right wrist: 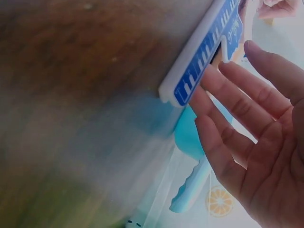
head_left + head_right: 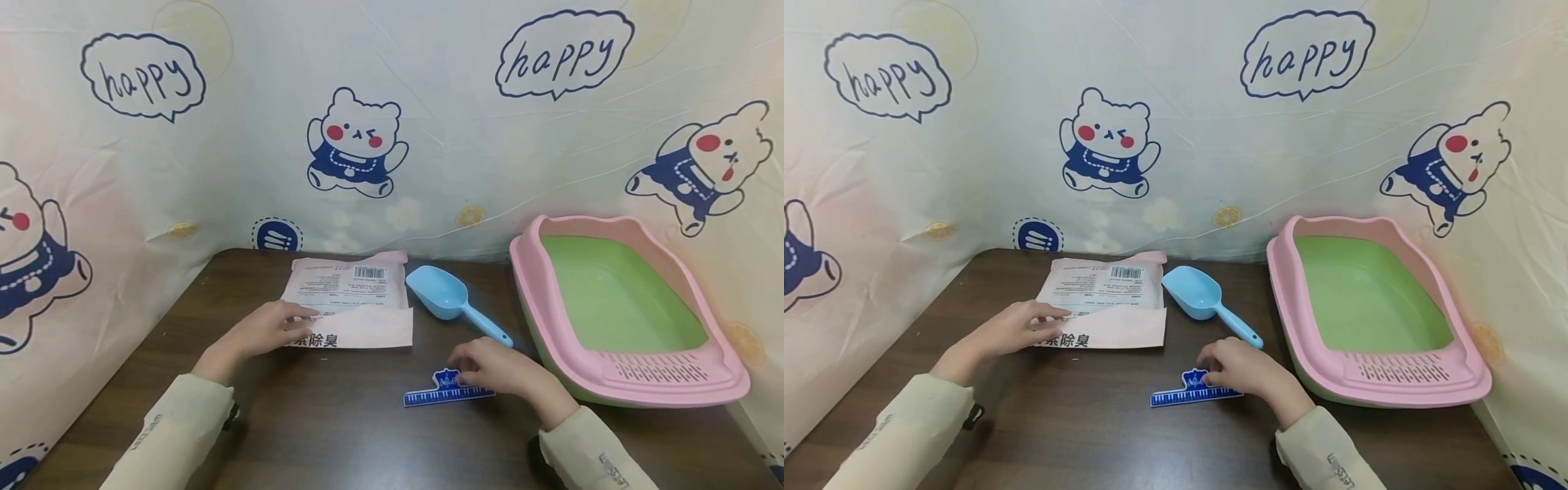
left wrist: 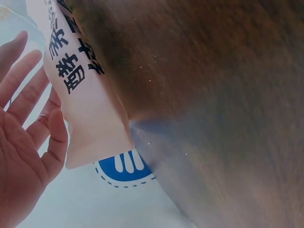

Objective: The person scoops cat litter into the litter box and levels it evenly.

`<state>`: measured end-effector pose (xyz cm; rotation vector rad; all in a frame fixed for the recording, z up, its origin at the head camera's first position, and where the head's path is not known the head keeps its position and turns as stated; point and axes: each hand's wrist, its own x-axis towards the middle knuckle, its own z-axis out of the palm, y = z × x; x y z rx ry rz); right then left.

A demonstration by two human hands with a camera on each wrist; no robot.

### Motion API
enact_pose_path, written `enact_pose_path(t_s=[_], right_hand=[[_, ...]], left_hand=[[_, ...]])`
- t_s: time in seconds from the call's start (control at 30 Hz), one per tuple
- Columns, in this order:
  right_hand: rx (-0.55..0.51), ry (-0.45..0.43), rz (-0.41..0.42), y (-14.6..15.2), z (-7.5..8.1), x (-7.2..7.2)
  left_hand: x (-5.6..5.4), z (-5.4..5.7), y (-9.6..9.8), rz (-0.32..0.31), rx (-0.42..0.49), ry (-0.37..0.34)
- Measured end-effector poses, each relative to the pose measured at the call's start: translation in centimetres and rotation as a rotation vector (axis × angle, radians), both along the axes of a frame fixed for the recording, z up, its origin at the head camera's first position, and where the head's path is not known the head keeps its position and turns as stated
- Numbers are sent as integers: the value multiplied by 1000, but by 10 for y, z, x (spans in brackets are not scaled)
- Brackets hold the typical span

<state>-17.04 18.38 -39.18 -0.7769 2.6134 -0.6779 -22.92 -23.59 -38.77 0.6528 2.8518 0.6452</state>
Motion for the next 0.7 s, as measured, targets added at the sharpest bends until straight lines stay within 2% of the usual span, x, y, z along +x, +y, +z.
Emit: enact_pose_path(t_s=[0.23, 0.6, 0.7], right_hand=[[-33, 85, -42, -6, 6, -5], [-103, 244, -76, -33, 14, -17], [-116, 256, -97, -40, 16, -20]], left_hand=[[5, 4, -1, 3, 22, 25], [11, 10, 0, 13, 51, 1], [11, 10, 0, -8, 64, 18]])
